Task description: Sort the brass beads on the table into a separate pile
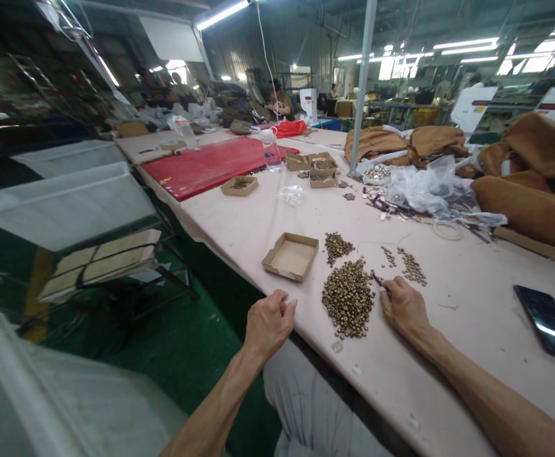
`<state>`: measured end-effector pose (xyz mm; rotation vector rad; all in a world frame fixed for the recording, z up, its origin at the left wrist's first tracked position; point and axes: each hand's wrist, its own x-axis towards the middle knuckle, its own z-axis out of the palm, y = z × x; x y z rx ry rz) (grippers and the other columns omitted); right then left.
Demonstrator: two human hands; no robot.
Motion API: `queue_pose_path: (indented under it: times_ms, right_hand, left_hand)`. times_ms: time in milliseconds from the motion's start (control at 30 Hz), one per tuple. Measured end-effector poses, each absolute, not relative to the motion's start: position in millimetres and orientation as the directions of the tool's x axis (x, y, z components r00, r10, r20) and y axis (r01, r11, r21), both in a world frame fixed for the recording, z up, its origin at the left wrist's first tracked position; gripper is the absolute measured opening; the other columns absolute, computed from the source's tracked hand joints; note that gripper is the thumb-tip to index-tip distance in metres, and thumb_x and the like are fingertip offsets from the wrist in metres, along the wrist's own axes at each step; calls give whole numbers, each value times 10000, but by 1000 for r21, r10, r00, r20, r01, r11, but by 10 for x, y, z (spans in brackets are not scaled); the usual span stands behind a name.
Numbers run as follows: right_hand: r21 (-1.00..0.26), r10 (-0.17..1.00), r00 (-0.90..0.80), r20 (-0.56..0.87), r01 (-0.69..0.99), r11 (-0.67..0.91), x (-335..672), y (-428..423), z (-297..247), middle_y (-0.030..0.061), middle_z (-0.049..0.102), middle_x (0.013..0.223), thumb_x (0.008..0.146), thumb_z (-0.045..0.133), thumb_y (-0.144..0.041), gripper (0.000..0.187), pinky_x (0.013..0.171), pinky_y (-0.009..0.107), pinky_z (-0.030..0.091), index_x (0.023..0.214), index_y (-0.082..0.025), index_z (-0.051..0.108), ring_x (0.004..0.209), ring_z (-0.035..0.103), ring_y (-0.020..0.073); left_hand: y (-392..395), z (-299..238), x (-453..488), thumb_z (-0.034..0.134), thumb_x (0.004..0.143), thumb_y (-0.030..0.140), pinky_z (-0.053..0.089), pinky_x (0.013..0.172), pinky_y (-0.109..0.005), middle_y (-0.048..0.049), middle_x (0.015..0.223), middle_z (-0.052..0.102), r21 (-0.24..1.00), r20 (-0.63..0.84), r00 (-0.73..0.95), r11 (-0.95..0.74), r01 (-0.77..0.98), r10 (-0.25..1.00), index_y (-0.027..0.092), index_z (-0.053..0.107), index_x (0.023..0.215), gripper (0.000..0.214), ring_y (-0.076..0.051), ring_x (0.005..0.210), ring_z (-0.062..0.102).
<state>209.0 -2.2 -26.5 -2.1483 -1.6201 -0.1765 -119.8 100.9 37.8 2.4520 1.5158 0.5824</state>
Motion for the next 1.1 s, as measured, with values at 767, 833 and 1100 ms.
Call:
queue_pose_path:
  times_ms: [767, 833, 1100]
  right_hand:
    - [-218, 861, 328, 389, 941, -259, 2236, -40, -267, 56, 595, 924, 940, 474, -255, 232, 675, 271, 361, 997, -182, 686, 737, 526, 142]
    - [-215, 860, 327, 391, 941, -261, 2241, -43, -277, 57, 595, 926, 940, 471, -259, 238, 671, 271, 360, 998, -184, 689, 735, 525, 142]
    - [-254, 849, 359, 387, 927, -276, 2453, -36, -277, 80, 617, 941, 925, 464, -285, 261, 704, 288, 391, 991, -182, 695, 794, 549, 172]
  left_hand:
    - [998, 425, -1197, 529, 946, 411, 418, 670, -250, -20, 710, 678, 367, 237, 399, -462, 807, 886, 202, 633, 945, 234, -164, 658, 650]
    - [994, 427, -1197, 527, 948, 409, 415, 670, -251, -14, 699, 672, 364, 239, 404, -467, 806, 883, 203, 633, 936, 232, -162, 654, 646]
    - [970, 461, -1194, 523, 950, 408, 411, 672, -254, -23, 711, 686, 364, 230, 389, -449, 816, 892, 205, 642, 942, 236, -171, 673, 660]
